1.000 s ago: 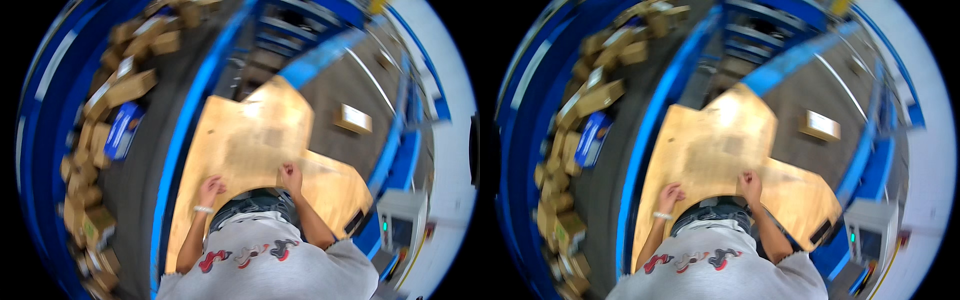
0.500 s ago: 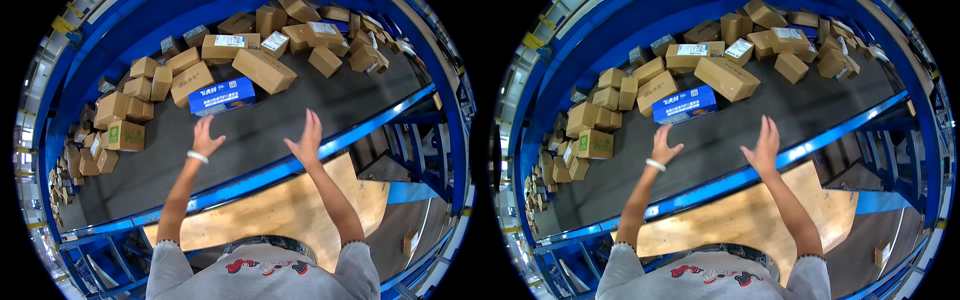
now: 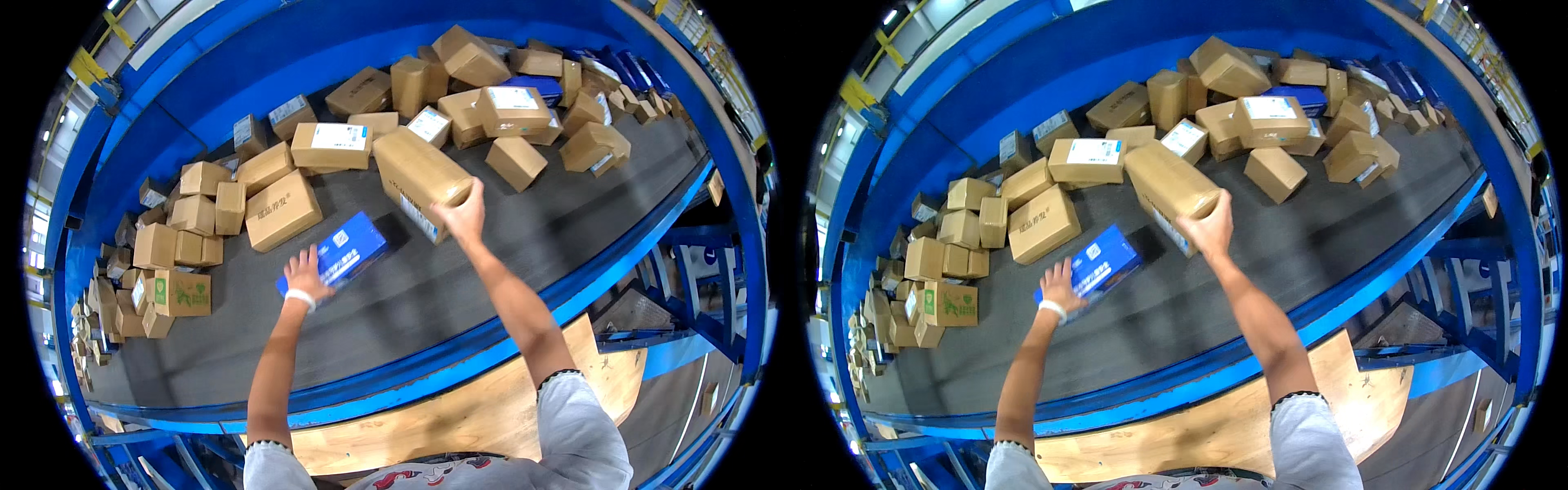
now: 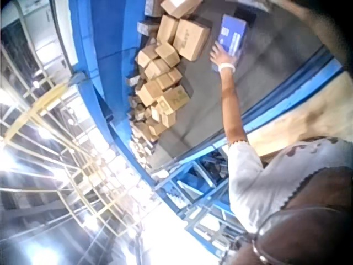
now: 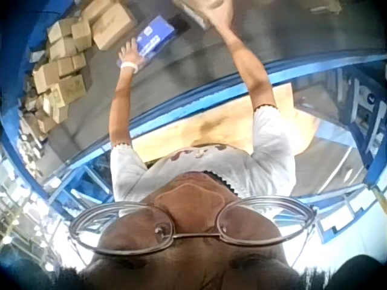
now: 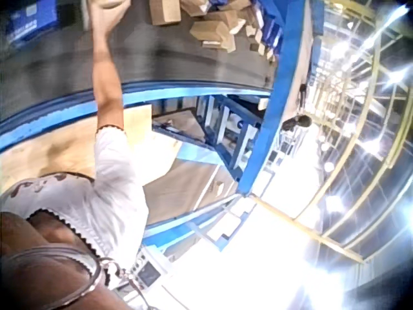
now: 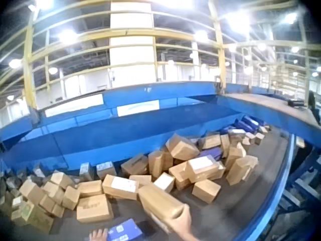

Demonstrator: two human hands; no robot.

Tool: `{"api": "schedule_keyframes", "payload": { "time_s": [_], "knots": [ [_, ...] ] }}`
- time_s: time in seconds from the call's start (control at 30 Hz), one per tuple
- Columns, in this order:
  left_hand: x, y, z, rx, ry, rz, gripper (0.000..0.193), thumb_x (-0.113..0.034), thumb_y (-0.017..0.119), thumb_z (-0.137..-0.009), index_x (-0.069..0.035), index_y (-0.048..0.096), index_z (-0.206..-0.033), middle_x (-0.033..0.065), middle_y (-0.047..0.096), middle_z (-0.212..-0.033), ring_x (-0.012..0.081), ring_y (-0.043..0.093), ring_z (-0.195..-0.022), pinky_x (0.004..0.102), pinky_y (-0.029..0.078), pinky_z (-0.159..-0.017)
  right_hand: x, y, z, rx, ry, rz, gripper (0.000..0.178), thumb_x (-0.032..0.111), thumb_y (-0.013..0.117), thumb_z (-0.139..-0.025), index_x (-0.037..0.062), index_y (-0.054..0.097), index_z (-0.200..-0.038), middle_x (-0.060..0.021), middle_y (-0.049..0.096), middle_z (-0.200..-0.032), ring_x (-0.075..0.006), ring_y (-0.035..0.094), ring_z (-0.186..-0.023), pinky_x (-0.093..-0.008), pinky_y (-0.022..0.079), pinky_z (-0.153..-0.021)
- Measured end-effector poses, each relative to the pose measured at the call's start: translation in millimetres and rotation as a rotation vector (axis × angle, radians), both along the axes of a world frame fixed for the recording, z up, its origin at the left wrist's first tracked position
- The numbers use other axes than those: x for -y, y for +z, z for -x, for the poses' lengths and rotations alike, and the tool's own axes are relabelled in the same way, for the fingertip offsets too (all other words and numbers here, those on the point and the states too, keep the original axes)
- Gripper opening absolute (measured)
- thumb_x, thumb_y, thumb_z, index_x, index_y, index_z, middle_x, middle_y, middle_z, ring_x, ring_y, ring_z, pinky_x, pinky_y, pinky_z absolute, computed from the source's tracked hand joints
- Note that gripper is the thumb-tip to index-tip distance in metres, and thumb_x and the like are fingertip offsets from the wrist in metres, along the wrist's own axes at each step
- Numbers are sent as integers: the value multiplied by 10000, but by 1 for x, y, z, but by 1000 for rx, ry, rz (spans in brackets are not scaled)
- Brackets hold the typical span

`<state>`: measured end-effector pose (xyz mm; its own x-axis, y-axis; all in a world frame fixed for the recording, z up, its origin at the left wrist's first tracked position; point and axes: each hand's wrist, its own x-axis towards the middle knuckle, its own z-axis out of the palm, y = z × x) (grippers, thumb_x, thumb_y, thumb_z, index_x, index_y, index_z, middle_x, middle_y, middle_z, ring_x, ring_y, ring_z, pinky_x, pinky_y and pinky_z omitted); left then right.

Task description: The person stands at a conveyor belt in a warehouse, rapidly picking up cardboard boxes and plastic mailers. They place each item onto a wooden sorting board, briefly orienting it before pushing it onto a secondary conveyor belt. The process is repetitive and continuous.

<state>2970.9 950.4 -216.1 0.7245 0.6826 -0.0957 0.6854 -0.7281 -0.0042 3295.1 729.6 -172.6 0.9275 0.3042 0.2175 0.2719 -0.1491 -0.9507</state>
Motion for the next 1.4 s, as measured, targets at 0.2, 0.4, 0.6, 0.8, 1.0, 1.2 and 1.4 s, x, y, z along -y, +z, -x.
{"api": "schedule_keyframes", "payload": {
  "time_s": [0.2, 0.4, 0.6, 0.8, 1.0, 1.2, 1.4],
  "knots": [
    [77, 17, 8, 50, 25, 10, 1303, -305, 945, -522, -93, 264, -1612, 201, 510, -1426, 440, 500, -1321, 577, 432, -1105, 201, 101, -81, -806, 137, -313, 710, 282, 848, -719, -47, 562, -1279, -142, 678, -1133, -245, 693, -1025, -377, 578, -869],
    [85, 36, -15, 378, 20, 453, 1135, -106, 873, -548, -64, 383, -1571, 202, 556, -1437, 373, 527, -1337, 477, 421, -1144, 520, 159, 29, -439, -45, -445, 779, 264, 776, -776, 4, 515, -1462, -113, 628, -1353, -218, 605, -1240, -350, 480, -1050],
    [240, 158, -157, 722, -369, 1347, 1133, -34, 764, -617, -42, 262, -1633, 192, 447, -1536, 334, 510, -1356, 431, 404, -1161, 784, 119, 230, -547, -768, -407, 640, 344, 709, -866, 58, 592, -1426, -92, 678, -1234, -144, 670, -1030, -277, 552, -778],
    [459, 226, -318, -175, -1011, 1538, 1192, -162, 904, -625, -10, 281, -1630, 184, 489, -1516, 284, 520, -1365, 371, 404, -1157, 903, 63, 343, -711, -1256, -477, 543, 399, 591, -968, 30, 629, -1365, -129, 692, -1268, -244, 644, -1170, -350, 494, -1007],
    [655, 167, -374, -764, -1455, 1144, 855, -235, 852, -825, -74, 453, -1564, 140, 625, -1422, 250, 592, -1292, 345, 442, -1106, 882, 38, 407, -430, -1686, -52, 565, 289, 711, -953, -39, 536, -1378, -183, 645, -1276, -259, 642, -1111, -375, 507, -974],
    [672, 163, -364, -56, -1621, 601, 630, -290, 821, -851, -27, 612, -1384, 187, 600, -1413, 341, 529, -1347, 463, 402, -1133, 735, 38, 378, -564, -1876, -610, 672, 401, 730, -963, 53, 402, -1436, -217, 606, -1278, -307, 698, -933, -386, 591, -688],
    [602, 131, -316, 216, -917, 966, 957, -229, 863, -841, 1, 319, -1594, 268, 420, -1574, 371, 506, -1381, 454, 465, -1098, 842, 34, 244, -483, -1505, -929, 652, 396, 746, -965, 34, 449, -1418, -198, 636, -1223, -302, 722, -816, -374, 607, -516]
  ]
}}
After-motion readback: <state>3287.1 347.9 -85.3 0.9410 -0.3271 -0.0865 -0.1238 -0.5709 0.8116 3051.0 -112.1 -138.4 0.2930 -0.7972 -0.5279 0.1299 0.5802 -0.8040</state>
